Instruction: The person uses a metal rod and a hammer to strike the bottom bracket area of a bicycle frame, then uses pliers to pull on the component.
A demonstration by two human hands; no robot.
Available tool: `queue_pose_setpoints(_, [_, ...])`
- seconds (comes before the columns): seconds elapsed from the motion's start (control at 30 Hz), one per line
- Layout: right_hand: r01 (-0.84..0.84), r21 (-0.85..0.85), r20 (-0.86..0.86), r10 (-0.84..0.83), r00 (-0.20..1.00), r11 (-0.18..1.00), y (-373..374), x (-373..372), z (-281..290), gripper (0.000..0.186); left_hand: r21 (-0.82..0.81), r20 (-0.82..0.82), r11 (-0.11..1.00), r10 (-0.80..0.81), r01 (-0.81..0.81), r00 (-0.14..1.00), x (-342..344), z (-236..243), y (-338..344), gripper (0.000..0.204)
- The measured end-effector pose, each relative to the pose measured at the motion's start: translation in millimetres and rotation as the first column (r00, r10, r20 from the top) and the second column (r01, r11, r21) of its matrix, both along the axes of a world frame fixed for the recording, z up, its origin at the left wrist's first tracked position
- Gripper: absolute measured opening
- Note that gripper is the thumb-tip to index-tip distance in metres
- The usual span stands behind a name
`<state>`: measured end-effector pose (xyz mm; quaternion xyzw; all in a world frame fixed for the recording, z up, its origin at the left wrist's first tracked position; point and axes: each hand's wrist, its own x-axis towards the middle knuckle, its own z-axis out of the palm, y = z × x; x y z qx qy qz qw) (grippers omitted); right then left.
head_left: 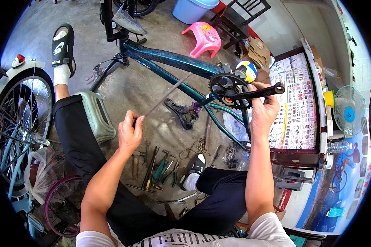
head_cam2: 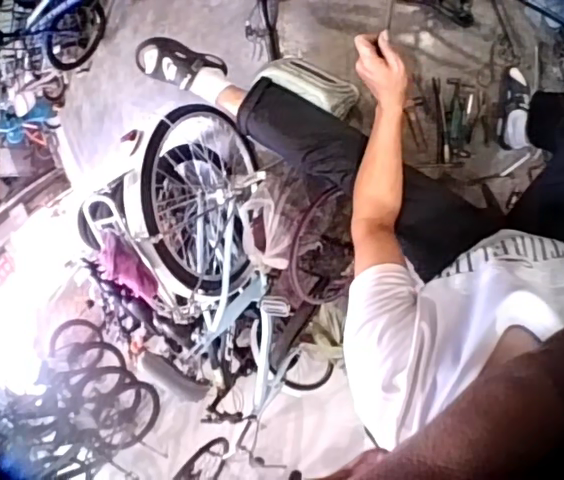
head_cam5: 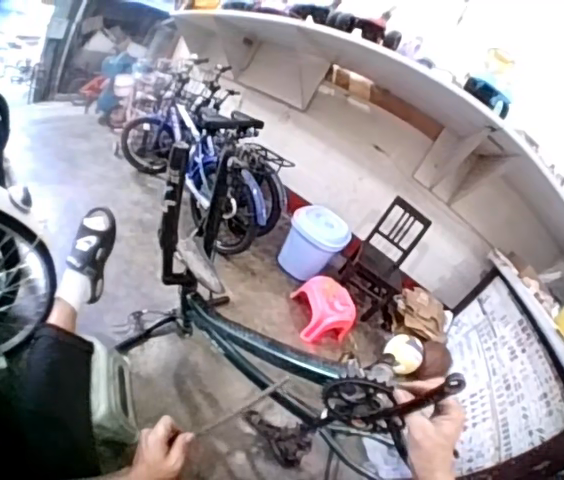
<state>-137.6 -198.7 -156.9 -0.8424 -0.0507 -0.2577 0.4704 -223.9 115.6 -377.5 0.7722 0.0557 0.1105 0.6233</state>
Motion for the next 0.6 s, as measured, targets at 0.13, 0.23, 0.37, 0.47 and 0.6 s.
queue_pose_setpoints(0.13, [-0.046, -0.01, -0.03, 0.045, 0.999, 0.999, 8.5, -0.7, 6.6, 0.018, 0.007, -0.001, 1.0, 0.005, -0.005, 1.0, 1.4, -3.5, 0.4, 0.022])
queue_pose_setpoints(0.23, [-0.135, -0.014, -0.066, 0.134, 0.989, 0.991, 8.5, 1.5, 9.4, 0.018, 0.027, -0.003, 1.0, 0.001, -0.001, 1.0, 1.7, -3.5, -1.3, 0.022])
queue_pose_setpoints(0.37, [-0.172, -0.05, -0.087, 0.168, 0.982, 0.984, 2.8, 1.4, 8.9, 0.019, 0.072, 0.002, 0.997, -0.003, 0.003, 1.0, 2.5, -7.5, -2.9, 0.023])
queue_pose_setpoints(0.47, [-0.171, -0.044, -0.074, 0.167, 0.983, 0.984, 2.8, 0.2, 9.7, 0.019, 0.035, -0.037, 0.999, -0.001, 0.002, 0.999, 2.5, -7.1, -3.7, 0.025])
queue_pose_setpoints(0.6, [-0.146, 0.087, -0.121, 0.156, 0.98, 0.985, 0.9, -1.4, 9.4, 0.018, 0.052, -0.033, 0.999, -0.001, 0.003, 0.999, 3.6, -8.5, -4.5, 0.025])
